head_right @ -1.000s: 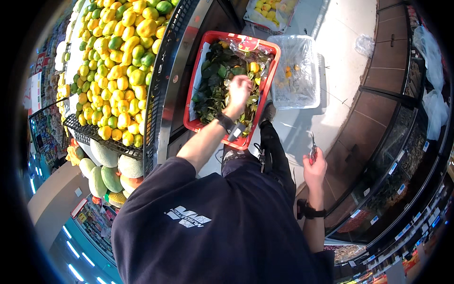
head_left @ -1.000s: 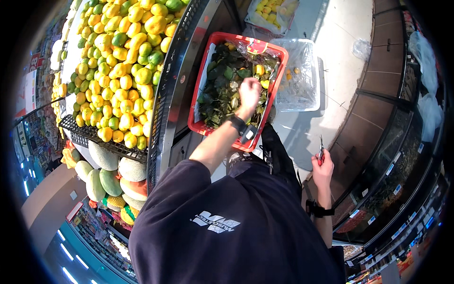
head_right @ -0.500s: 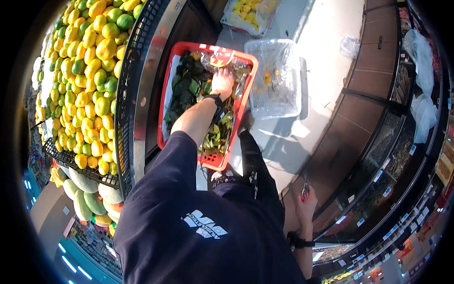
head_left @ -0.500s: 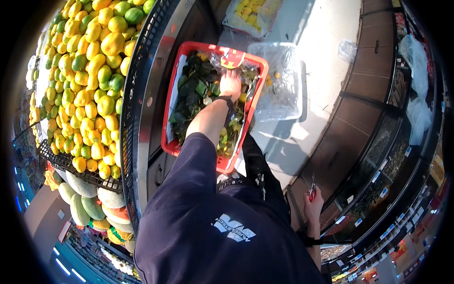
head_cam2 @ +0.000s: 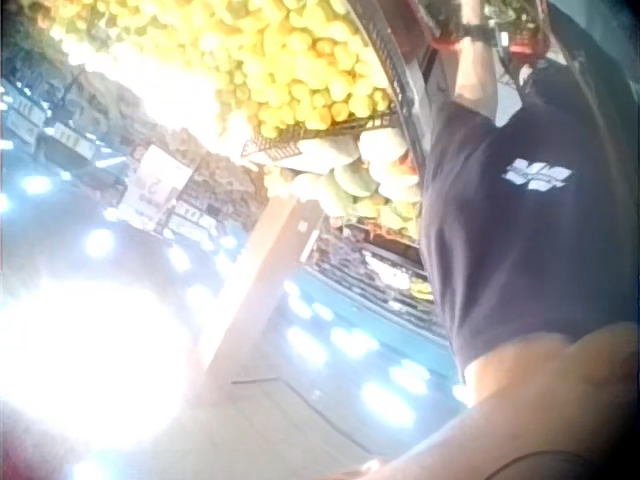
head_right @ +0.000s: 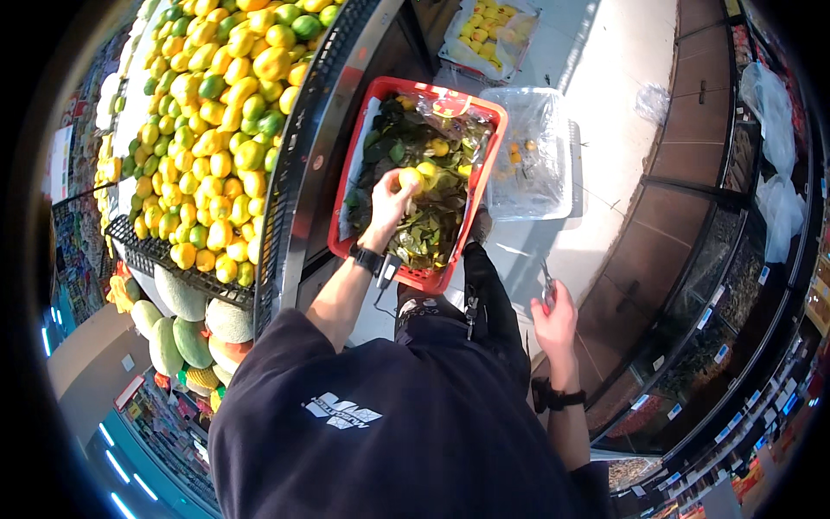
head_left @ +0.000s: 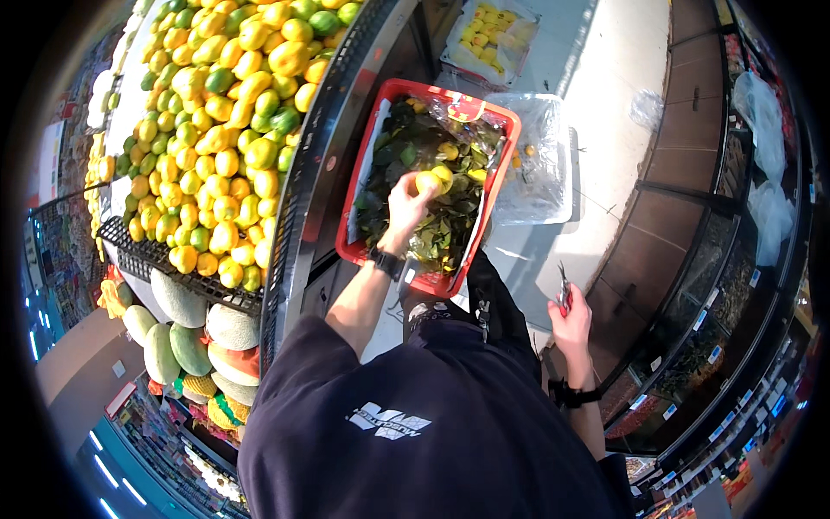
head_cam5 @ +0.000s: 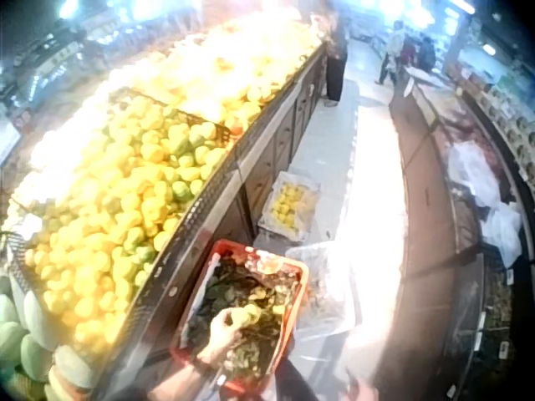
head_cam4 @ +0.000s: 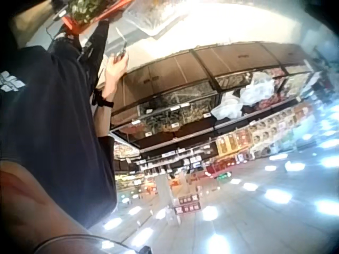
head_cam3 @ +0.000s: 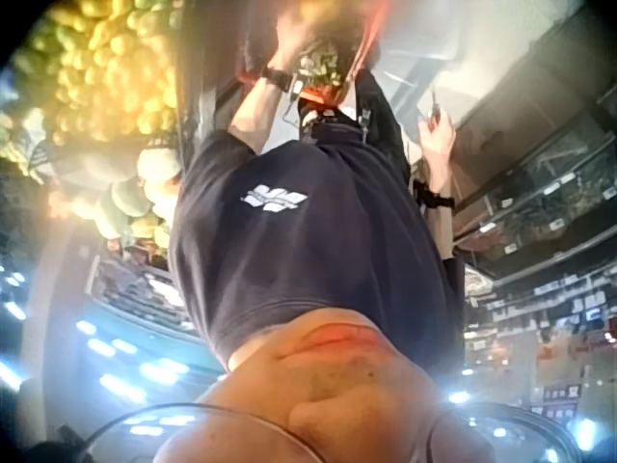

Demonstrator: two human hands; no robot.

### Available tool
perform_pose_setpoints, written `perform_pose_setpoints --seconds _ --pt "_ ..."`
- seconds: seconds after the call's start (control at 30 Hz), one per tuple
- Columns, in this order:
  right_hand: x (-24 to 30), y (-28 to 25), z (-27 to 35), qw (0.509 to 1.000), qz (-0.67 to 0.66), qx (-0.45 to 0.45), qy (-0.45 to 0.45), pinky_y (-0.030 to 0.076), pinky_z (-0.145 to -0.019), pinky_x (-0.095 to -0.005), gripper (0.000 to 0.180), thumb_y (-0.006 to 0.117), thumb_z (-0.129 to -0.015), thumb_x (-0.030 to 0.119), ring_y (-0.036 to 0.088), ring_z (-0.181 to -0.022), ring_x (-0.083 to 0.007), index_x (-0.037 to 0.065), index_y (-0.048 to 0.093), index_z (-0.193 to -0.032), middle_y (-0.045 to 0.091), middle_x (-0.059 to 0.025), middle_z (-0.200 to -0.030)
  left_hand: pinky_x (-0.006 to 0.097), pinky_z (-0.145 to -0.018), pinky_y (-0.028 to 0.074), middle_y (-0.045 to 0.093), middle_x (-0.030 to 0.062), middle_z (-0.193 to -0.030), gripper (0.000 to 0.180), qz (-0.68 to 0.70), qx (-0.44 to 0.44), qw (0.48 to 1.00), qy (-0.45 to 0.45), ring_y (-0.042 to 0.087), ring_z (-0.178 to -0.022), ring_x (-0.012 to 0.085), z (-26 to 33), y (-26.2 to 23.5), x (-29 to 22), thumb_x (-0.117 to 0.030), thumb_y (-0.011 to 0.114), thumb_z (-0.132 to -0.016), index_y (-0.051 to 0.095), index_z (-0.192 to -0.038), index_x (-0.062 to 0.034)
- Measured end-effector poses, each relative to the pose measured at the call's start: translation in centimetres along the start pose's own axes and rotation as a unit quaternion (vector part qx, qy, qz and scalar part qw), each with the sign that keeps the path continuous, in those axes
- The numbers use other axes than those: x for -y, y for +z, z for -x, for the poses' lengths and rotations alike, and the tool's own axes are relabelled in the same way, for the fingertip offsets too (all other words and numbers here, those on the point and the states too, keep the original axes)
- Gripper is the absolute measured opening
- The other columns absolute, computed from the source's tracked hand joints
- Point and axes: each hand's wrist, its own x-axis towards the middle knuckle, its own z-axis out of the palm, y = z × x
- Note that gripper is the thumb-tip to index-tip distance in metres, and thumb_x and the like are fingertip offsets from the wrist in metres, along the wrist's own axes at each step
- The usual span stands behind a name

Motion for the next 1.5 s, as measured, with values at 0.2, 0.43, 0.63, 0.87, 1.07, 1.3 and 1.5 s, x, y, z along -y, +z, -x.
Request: perform_pose_setpoints --seconds 0.2,0.43,0.63,0.87,1.07,1.3,1.5 --pt "7.5 5.4 -0.8 0.985 -0.11 0.112 -0.07 0.052 -0.081 -0.0327 0.045 0.071 -0.086 0.01 0.067 -0.089 -0.0201 -0.005 0.054 -0.125 0.069 -0.0122 -0.098 0.038 -0.09 0.051 0.067 0.004 -0.107 0.026 0.421 0.069 0.9 -0.091 0.063 -0.098 0.0159 7.4 -5.0 -0.2 -0.023 0.065 -0.093 0.062 -0.113 -0.0066" --pt "15.3 10.7 2.0 0.905 -0.304 0.297 -0.035 0.049 -0.081 -0.026 0.025 0.062 -0.091 0.004 0.061 -0.084 -0.0102 -0.004 0.057 -0.113 0.065 -0.0038 -0.091 0.058 -0.108 0.044 0.067 0.0126 -0.115 0.026 0.544 0.129 0.824 -0.085 0.064 -0.111 0.0297 12.0 -8.6 -3.7 -0.015 0.062 -0.092 0.059 -0.115 -0.0044" --pt "16.2 13.9 3.6 0.914 -0.33 0.234 0.015 0.049 -0.072 -0.0267 0.023 0.062 -0.089 0.006 0.06 -0.075 -0.012 -0.003 0.057 -0.11 0.063 -0.004 -0.086 0.05 -0.089 0.053 0.057 0.0085 -0.098 0.012 0.559 -0.023 0.808 -0.182 0.065 -0.094 0.03 11.6 -6.7 -1.7 -0.018 0.058 -0.093 0.054 -0.096 -0.0074" --pt "9.4 12.4 3.6 0.958 -0.255 0.114 0.068 0.048 -0.073 -0.0261 0.031 0.059 -0.09 0.007 0.062 -0.079 -0.0131 -0.005 0.055 -0.117 0.064 -0.0068 -0.088 0.039 -0.081 0.051 0.063 0.015 -0.096 0.021 -0.061 -0.253 0.964 0.048 0.061 -0.089 0.0278 7.5 -3.6 3.2 -0.022 0.062 -0.09 0.062 -0.091 -0.0011" --pt "1.9 9.2 5.1 0.977 -0.189 0.048 0.088 0.048 -0.074 -0.0277 0.03 0.067 -0.086 0.011 0.059 -0.079 -0.0121 -0.004 0.06 -0.111 0.061 -0.0019 -0.083 0.047 -0.096 0.048 0.059 0.0244 -0.115 0.036 -0.263 0.057 0.95 0.159 0.056 -0.111 0.0413 0.5 1.0 1.0 -0.015 0.066 -0.083 0.058 -0.114 0.0006" --pt "-2.3 4.1 7.0 0.985 -0.064 0.026 0.161 0.049 -0.069 -0.0325 0.024 0.069 -0.085 0.013 0.059 -0.071 -0.0149 -0.001 0.063 -0.104 0.06 -0.0075 -0.074 0.046 -0.098 0.044 0.057 0.0165 -0.127 0.045 -0.485 0.153 0.851 0.132 0.052 -0.123 0.0327 -4.9 9.3 5.1 -0.015 0.057 -0.084 0.054 -0.128 -0.0061" --pt "-6.4 1.7 7.1 0.985 -0.065 -0.015 0.157 0.049 -0.069 -0.0313 0.031 0.07 -0.085 0.013 0.057 -0.07 -0.015 -0.002 0.063 -0.111 0.061 -0.0058 -0.075 0.042 -0.092 0.046 0.057 0.0167 -0.119 0.037 -0.515 0.042 0.854 0.066 0.057 -0.111 0.0308 -9.4 12.5 6.4 -0.018 0.051 -0.093 0.054 -0.128 -0.0067"
